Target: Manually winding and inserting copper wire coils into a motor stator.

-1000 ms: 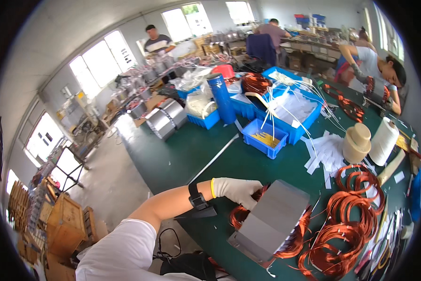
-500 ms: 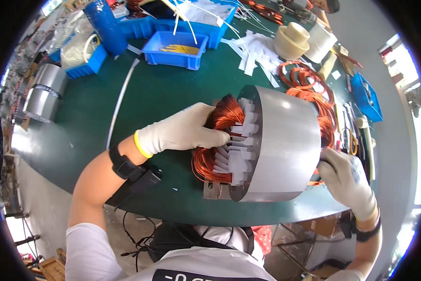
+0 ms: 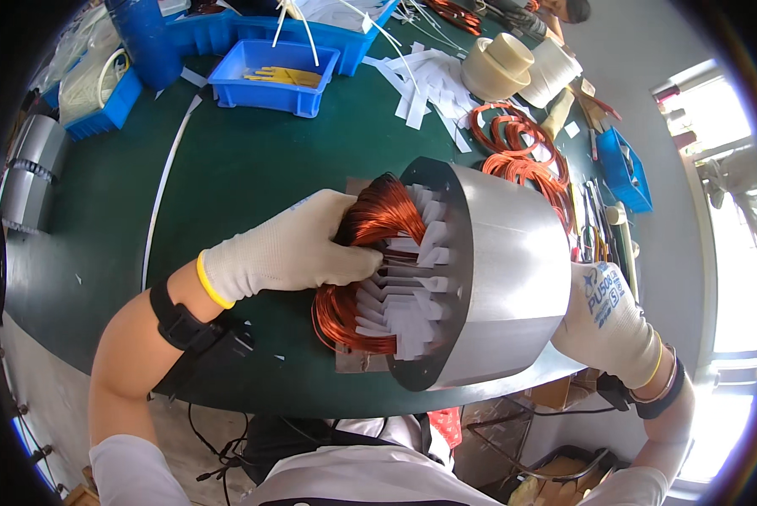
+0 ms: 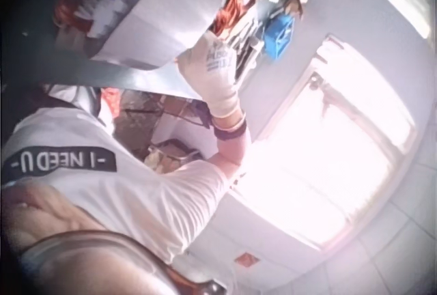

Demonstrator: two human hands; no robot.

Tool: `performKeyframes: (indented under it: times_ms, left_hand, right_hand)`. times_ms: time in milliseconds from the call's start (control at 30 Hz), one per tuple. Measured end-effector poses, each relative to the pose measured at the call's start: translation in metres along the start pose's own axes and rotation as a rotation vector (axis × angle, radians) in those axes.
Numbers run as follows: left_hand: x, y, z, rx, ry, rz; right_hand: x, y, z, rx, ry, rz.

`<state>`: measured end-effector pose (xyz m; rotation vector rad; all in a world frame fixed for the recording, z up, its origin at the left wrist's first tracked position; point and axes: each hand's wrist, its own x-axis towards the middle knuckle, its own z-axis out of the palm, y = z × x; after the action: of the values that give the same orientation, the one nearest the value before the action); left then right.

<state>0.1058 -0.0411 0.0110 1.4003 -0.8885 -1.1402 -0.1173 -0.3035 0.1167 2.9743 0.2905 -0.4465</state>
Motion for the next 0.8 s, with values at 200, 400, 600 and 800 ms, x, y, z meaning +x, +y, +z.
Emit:
performKeyframes:
  times_ms: [200,400,600,800]
  left_hand:
    - [-0.001,0.005,0.003,0.068,0.02,-0.024]
    - [-0.001,0.013,-0.002,0.094,-0.023,-0.074]
    - [0.0,0.006,-0.002,0.117,-0.016,-0.042]
    - [0.004,-0.01,0.0,0.066,-0.016,0.193]
  right_hand:
    - [-0.003,0.005,0.004,-0.031,-0.034,0.028]
    - [-0.01,-0.006,-0.011,-0.105,-0.059,0.104]
    - [-0.013,-0.033,-0.042,-0.016,-0.161,0.379]
    - [-0.025,-0.035,-0.039,0.164,-0.006,0.404]
